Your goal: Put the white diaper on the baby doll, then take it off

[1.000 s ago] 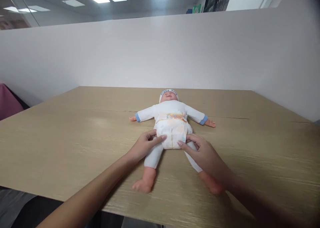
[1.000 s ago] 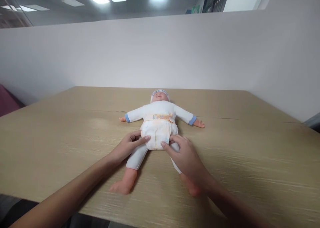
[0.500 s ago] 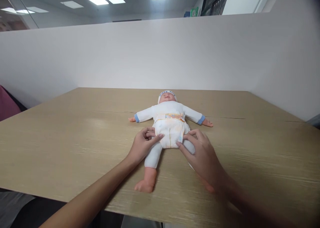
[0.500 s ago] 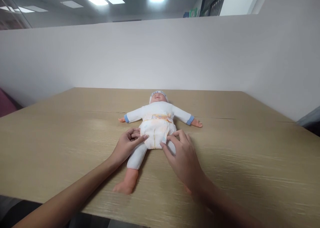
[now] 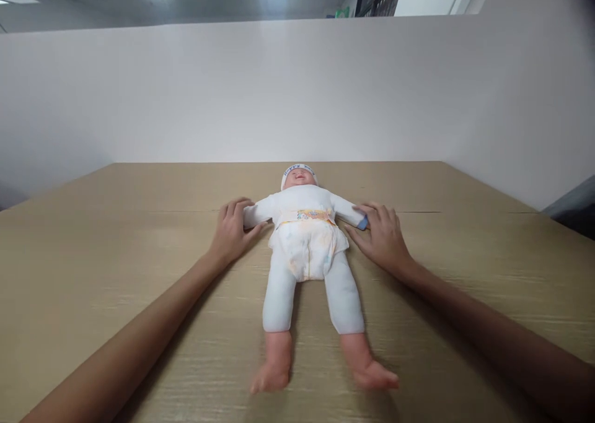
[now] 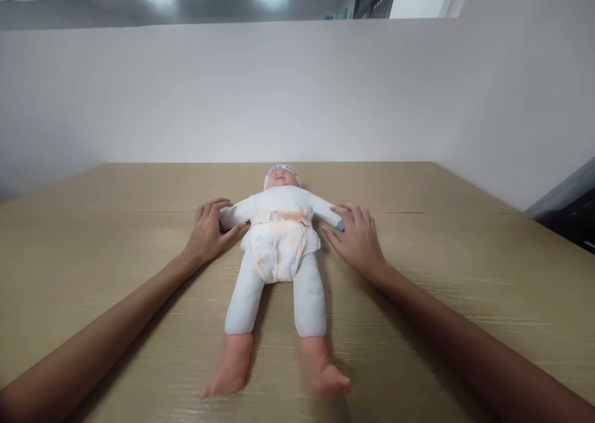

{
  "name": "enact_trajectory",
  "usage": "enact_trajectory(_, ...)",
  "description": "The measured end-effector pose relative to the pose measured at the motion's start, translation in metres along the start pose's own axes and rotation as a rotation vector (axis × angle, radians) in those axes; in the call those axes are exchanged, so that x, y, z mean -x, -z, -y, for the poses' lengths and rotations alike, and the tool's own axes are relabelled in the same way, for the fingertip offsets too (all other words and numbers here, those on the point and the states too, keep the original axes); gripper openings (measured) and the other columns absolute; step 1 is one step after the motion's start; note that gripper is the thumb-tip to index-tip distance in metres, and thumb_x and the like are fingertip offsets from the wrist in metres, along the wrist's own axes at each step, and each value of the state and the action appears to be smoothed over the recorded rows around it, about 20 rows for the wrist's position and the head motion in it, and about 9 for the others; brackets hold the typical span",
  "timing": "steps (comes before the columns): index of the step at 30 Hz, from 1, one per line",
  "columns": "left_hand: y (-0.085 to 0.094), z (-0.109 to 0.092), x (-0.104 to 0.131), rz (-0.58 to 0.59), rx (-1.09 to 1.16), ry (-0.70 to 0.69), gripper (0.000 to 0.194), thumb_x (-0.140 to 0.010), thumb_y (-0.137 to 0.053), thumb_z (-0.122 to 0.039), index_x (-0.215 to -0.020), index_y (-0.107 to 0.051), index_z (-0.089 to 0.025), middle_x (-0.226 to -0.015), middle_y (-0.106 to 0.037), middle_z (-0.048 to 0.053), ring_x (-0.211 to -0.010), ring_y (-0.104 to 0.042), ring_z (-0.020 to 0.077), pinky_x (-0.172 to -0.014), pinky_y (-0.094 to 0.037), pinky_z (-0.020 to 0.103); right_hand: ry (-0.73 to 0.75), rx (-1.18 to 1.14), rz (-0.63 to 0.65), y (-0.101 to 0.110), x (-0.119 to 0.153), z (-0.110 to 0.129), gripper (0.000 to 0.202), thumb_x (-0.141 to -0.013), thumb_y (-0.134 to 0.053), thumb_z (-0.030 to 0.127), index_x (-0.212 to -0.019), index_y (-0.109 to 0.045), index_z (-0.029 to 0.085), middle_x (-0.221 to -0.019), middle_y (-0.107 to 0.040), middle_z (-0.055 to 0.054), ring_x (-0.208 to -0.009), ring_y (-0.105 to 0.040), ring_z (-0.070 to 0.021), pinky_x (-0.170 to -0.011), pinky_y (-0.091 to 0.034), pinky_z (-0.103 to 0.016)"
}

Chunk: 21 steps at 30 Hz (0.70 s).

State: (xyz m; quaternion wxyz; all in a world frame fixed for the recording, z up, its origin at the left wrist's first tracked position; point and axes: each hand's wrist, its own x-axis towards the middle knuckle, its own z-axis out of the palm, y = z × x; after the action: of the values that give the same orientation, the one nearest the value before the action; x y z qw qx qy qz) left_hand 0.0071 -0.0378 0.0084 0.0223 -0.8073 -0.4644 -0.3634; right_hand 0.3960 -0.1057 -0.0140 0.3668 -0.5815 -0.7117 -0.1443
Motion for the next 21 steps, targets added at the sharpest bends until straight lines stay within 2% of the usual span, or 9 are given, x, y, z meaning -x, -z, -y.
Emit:
enact_trajectory(2, -0.01, 0.012, -0.016, 0.056, -0.029, 0.032, 0.054, -0.1, -0.064, -0.063, -0.133, -0.06, -0.021, -0.142, -0.066, 0.015, -0.134, -0.055, 0.0357, -0.119, -0.041, 0.051, 0.004, 0.036, 0.042, -0.018, -0.015, -0.019, 0.059, -0.103, -0.061, 0.055, -0.146, -0.062, 0.015, -0.147, -0.066, -0.021, -0.129, -0.059, -0.0386, -0.109, -0.044, -0.051)
enact_trajectory(3, -0.013, 0.016, -0.021, 0.09, -0.04, 0.054, 0.054, -0.1, -0.062, -0.066, -0.131, -0.062, -0.021, -0.137, -0.07, 0.015, -0.13, -0.057, 0.0358, -0.116, -0.042, 0.051, 0.005, 0.039, 0.066, -0.024, -0.02, -0.025, 0.061, -0.103, -0.06, 0.056, -0.147, -0.062, 0.015, -0.145, -0.068, -0.021, -0.128, -0.06, -0.0385, -0.109, -0.043, -0.05)
enact_trajectory(6, -0.017, 0.023, -0.028, 0.156, -0.087, 0.093, 0.056, -0.1, -0.058, -0.07, -0.125, -0.065, -0.021, -0.125, -0.076, 0.014, -0.117, -0.063, 0.0363, -0.108, -0.045, 0.051, 0.008, 0.043, 0.132, -0.032, -0.027, -0.033, 0.053, -0.105, -0.058, 0.059, -0.136, -0.07, 0.018, -0.127, -0.078, -0.016, -0.116, -0.068, -0.0359, -0.105, -0.041, -0.048)
enact_trajectory(9, -0.015, 0.016, -0.028, 0.157, -0.152, 0.116, 0.059, -0.099, -0.057, -0.072, -0.123, -0.066, -0.019, -0.119, -0.077, 0.016, -0.112, -0.066, 0.0383, -0.101, -0.047, 0.049, -0.005, 0.046, 0.153, -0.032, -0.023, -0.027, 0.046, -0.105, -0.058, 0.059, -0.123, -0.074, 0.019, -0.116, -0.081, -0.012, -0.107, -0.072, -0.0336, -0.097, -0.041, -0.044)
enact_trajectory(13, -0.014, -0.021, -0.029, 0.242, -0.246, 0.329, 0.055, -0.1, -0.054, -0.07, -0.113, -0.066, -0.017, -0.102, -0.079, 0.019, -0.098, -0.072, 0.0399, -0.082, -0.049, 0.042, -0.106, -0.025, 0.169, -0.033, -0.018, -0.001, 0.042, -0.104, -0.056, 0.055, -0.117, -0.075, 0.019, -0.106, -0.082, -0.012, -0.098, -0.074, -0.0322, -0.086, -0.043, -0.04)
enact_trajectory(16, -0.008, -0.056, -0.029, 0.343, -0.16, 0.48, 0.045, -0.102, -0.052, -0.061, -0.108, -0.063, -0.018, -0.102, -0.08, 0.02, -0.089, -0.075, 0.0384, -0.07, -0.044, 0.037, -0.233, -0.131, 0.204, -0.026, -0.016, 0.023, 0.041, -0.104, -0.054, 0.052, -0.121, -0.074, 0.019, -0.109, -0.082, -0.013, -0.095, -0.074, -0.0314, -0.079, -0.045, -0.037)
enact_trajectory(18, 0.004, -0.074, -0.025, 0.359, -0.062, 0.53, 0.041, -0.1, -0.054, -0.06, -0.102, -0.061, -0.02, -0.102, -0.08, 0.019, -0.087, -0.075, 0.0368, -0.066, -0.041, 0.036, -0.301, -0.216, 0.232, -0.012, -0.015, 0.034, 0.043, -0.103, -0.055, 0.054, -0.124, -0.074, 0.021, -0.116, -0.081, -0.013, -0.097, -0.075, -0.0311, -0.077, -0.047, -0.036)
enact_trajectory(21, 0.035, -0.096, -0.011, 0.315, 0.04, 0.557, 0.042, -0.097, -0.056, -0.066, -0.093, -0.057, -0.024, -0.095, -0.079, 0.013, -0.081, -0.073, 0.0335, -0.063, -0.041, 0.034, -0.367, -0.343, 0.261, 0.021, -0.007, 0.046, 0.047, -0.102, -0.057, 0.059, -0.128, -0.074, 0.024, -0.12, -0.082, -0.011, -0.102, -0.076, -0.0317, -0.08, -0.051, -0.037)
